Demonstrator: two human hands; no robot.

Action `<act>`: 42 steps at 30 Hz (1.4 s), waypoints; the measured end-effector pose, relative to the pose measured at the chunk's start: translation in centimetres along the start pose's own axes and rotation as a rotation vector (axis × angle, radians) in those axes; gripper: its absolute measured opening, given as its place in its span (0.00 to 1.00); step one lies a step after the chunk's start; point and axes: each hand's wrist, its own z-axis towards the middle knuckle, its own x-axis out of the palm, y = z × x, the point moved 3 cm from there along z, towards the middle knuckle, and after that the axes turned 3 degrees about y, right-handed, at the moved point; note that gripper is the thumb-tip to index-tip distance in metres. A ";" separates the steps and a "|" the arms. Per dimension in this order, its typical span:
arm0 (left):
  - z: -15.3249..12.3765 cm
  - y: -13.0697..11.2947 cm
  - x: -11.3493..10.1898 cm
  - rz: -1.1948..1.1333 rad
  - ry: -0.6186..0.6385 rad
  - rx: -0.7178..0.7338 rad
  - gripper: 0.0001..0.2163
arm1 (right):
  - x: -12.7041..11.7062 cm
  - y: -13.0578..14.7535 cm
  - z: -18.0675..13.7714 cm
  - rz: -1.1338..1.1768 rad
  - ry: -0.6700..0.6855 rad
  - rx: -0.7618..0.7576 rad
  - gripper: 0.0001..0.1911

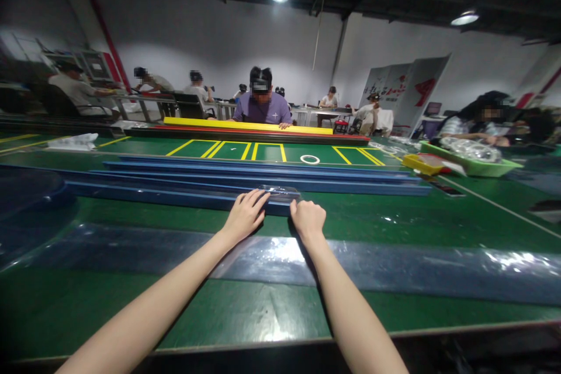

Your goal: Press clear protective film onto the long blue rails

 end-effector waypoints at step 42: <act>-0.1 -0.1 -0.3 0.020 0.033 -0.069 0.14 | -0.4 3.2 -1.1 0.113 -0.185 -0.629 0.15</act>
